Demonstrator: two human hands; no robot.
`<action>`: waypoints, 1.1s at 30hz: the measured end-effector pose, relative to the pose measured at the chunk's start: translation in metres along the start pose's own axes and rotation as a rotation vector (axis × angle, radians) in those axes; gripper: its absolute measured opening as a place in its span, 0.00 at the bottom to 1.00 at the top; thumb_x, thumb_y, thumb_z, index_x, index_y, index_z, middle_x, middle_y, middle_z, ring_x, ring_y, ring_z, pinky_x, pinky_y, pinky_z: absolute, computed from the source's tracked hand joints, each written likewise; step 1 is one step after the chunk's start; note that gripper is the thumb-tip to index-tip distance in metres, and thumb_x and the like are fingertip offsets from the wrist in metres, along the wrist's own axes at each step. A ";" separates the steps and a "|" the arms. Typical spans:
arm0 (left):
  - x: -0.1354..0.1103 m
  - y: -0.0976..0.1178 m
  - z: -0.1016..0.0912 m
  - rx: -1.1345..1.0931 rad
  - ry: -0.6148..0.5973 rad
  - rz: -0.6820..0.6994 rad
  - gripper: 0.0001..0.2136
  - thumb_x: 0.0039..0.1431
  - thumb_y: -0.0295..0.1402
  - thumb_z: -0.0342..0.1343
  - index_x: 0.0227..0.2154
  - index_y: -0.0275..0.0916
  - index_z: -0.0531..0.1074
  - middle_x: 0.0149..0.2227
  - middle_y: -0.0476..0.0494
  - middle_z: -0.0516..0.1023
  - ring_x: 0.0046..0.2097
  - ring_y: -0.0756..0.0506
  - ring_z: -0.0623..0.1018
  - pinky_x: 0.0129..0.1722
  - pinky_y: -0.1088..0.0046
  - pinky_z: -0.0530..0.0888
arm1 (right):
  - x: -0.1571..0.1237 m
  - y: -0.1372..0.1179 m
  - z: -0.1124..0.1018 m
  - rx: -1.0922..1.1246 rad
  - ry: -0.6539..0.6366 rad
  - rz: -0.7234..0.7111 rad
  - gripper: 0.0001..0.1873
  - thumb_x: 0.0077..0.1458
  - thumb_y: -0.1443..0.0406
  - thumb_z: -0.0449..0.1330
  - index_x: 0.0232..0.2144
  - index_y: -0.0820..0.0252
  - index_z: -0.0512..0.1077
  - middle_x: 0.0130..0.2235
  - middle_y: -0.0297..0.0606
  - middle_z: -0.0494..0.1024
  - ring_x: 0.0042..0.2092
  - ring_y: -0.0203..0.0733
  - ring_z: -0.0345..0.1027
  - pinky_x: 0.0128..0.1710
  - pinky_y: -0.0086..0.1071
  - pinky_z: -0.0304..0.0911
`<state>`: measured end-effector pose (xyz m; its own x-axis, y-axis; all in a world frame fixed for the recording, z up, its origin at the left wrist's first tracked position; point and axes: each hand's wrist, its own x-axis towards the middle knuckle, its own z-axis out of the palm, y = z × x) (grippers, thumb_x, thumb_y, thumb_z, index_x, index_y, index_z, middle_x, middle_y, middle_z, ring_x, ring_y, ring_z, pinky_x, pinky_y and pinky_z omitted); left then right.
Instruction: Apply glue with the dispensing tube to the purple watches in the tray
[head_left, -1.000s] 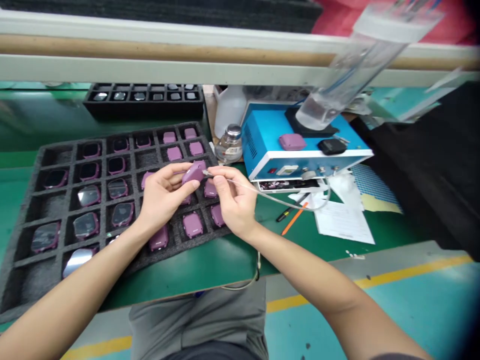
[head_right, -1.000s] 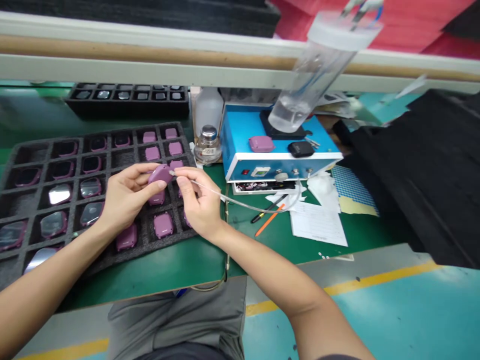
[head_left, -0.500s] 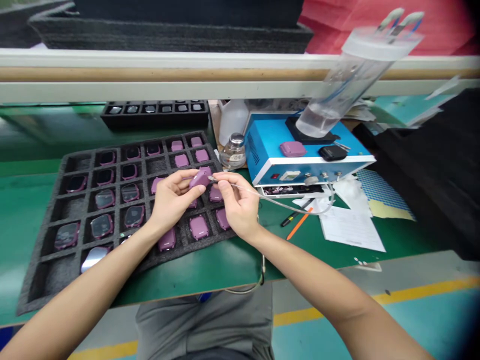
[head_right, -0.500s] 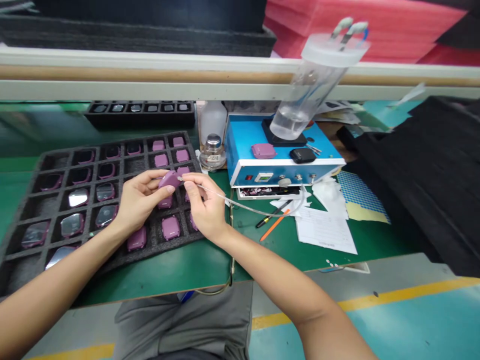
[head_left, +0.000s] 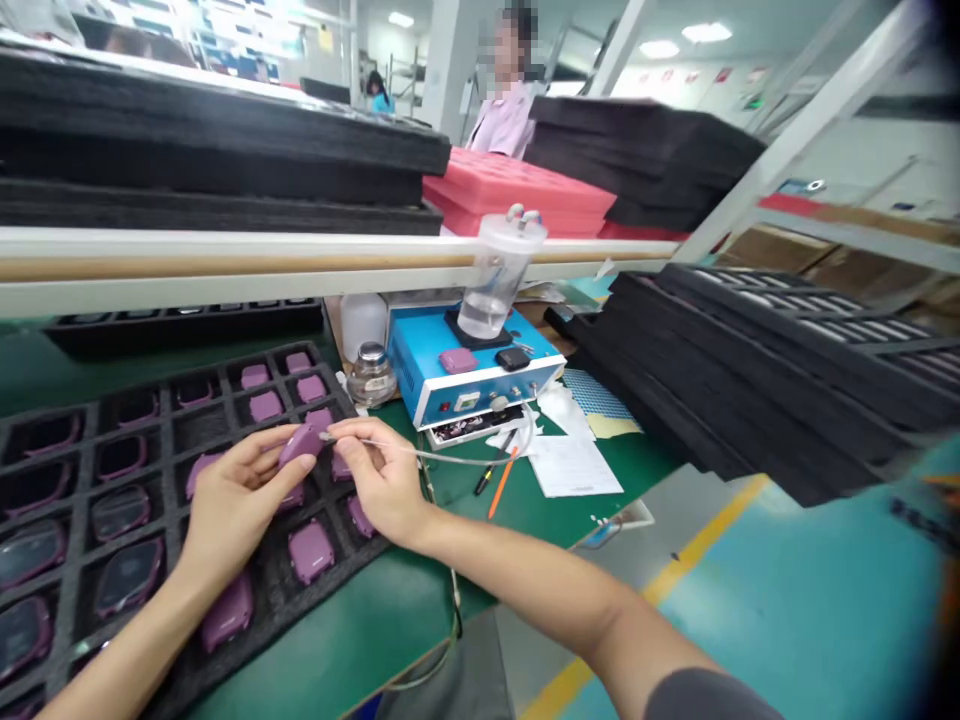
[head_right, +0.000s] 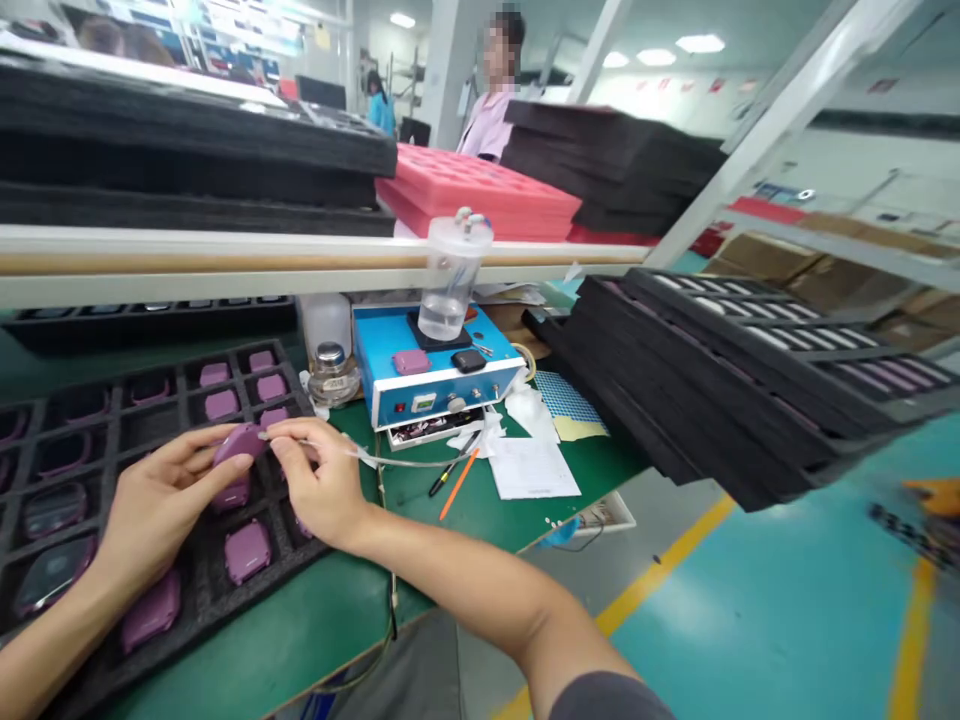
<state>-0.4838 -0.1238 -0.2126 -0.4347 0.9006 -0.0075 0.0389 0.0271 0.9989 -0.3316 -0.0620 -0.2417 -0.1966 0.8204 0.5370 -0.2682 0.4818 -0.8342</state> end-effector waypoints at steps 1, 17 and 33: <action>0.000 0.000 0.000 -0.013 -0.002 -0.004 0.33 0.37 0.48 0.78 0.47 0.38 0.79 0.46 0.38 0.85 0.45 0.41 0.86 0.40 0.75 0.82 | 0.000 0.000 0.000 0.001 0.000 0.000 0.09 0.66 0.61 0.61 0.40 0.58 0.80 0.43 0.41 0.83 0.45 0.40 0.79 0.43 0.30 0.76; -0.018 -0.024 0.003 -0.145 -0.106 0.130 0.21 0.48 0.34 0.72 0.45 0.32 0.79 0.47 0.32 0.84 0.48 0.38 0.85 0.51 0.63 0.80 | -0.031 0.001 -0.006 -0.232 0.026 0.208 0.23 0.62 0.47 0.62 0.41 0.61 0.81 0.46 0.48 0.83 0.46 0.51 0.79 0.51 0.50 0.74; -0.013 -0.025 0.004 -0.210 -0.171 0.140 0.24 0.47 0.36 0.75 0.45 0.32 0.78 0.48 0.33 0.83 0.49 0.39 0.84 0.53 0.63 0.78 | -0.028 -0.002 -0.005 -0.123 0.045 0.122 0.17 0.64 0.52 0.63 0.39 0.61 0.80 0.42 0.44 0.83 0.43 0.44 0.79 0.45 0.41 0.80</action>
<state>-0.4755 -0.1347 -0.2378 -0.2801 0.9496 0.1409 -0.1066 -0.1767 0.9785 -0.3208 -0.0841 -0.2557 -0.1777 0.8866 0.4271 -0.1266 0.4098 -0.9034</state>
